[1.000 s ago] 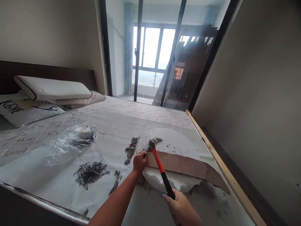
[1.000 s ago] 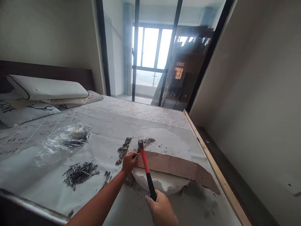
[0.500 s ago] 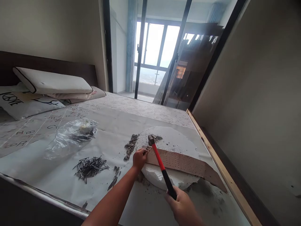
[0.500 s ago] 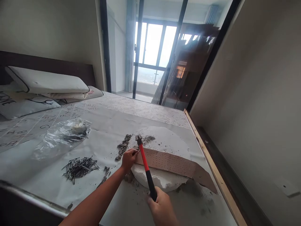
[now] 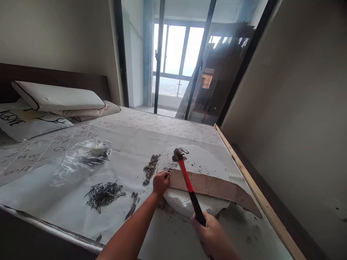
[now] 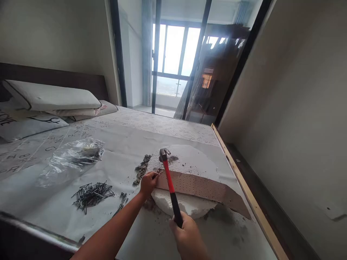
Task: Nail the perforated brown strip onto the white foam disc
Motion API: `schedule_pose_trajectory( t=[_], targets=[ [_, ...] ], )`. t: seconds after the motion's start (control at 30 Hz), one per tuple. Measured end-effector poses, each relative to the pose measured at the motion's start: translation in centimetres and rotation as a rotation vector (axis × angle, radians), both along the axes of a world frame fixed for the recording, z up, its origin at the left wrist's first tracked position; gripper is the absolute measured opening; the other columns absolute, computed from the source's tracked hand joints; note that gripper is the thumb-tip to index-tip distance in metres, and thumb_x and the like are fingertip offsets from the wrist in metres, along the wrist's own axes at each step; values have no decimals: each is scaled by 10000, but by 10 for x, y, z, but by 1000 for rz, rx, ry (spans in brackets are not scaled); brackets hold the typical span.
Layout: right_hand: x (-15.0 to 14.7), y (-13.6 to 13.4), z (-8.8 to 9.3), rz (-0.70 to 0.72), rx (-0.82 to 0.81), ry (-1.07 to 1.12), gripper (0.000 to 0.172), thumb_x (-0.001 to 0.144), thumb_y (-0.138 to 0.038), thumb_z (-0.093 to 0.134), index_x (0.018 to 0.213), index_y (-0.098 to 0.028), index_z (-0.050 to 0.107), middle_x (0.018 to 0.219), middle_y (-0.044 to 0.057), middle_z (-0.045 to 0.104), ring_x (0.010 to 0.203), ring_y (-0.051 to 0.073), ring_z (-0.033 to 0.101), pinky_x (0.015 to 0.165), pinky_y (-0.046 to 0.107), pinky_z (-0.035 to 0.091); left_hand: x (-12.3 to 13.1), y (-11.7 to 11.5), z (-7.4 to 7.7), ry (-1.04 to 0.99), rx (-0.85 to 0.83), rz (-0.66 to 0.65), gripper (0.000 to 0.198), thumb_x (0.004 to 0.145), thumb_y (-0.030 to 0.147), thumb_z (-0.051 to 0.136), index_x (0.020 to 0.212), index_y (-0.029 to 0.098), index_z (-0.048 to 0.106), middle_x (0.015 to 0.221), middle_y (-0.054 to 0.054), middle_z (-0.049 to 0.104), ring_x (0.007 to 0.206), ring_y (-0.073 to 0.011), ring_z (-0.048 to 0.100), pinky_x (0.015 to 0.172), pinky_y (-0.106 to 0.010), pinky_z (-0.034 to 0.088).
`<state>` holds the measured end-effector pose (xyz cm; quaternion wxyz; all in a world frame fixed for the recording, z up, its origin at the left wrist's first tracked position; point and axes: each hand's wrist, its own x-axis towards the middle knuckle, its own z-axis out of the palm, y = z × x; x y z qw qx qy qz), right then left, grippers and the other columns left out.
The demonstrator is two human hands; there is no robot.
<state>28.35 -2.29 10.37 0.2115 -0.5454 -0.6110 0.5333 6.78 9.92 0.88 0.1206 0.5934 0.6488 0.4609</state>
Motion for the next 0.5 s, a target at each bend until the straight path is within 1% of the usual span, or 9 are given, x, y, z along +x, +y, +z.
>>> schedule_pose_trajectory(
  t=[0.1, 0.27, 0.4, 0.5],
  targets=[
    [-1, 2, -5, 39, -56, -29, 177, 790, -361, 488, 743, -192, 462, 472, -78, 316, 422, 97, 319, 442, 234, 263, 0, 0, 1, 10, 8, 7, 217, 823, 282, 501, 763, 181, 684, 822, -63, 690, 783, -178, 618, 687, -263, 438],
    [1, 1, -6, -13, 7, -23, 216, 804, -415, 446, 789, -199, 449, 460, -88, 295, 381, 93, 292, 416, 238, 244, 0, -2, 2, 59, 35, 0, 195, 813, 253, 514, 763, 179, 687, 814, -66, 691, 777, -177, 616, 699, -266, 434],
    [0, 1, -3, 56, -48, -63, 163, 785, -357, 448, 734, -204, 426, 481, -77, 290, 417, 96, 290, 434, 240, 241, 1, -3, 1, 60, 32, 10, 202, 818, 249, 506, 752, 179, 684, 808, -62, 688, 773, -174, 615, 694, -264, 433],
    [-1, 0, -1, 45, 18, -70, 164, 740, -337, 501, 676, -202, 433, 516, -62, 305, 472, 98, 295, 474, 244, 250, 1, -3, 1, 73, 33, 11, 196, 819, 248, 511, 756, 187, 686, 807, -55, 688, 793, -175, 615, 703, -263, 434]
  ],
)
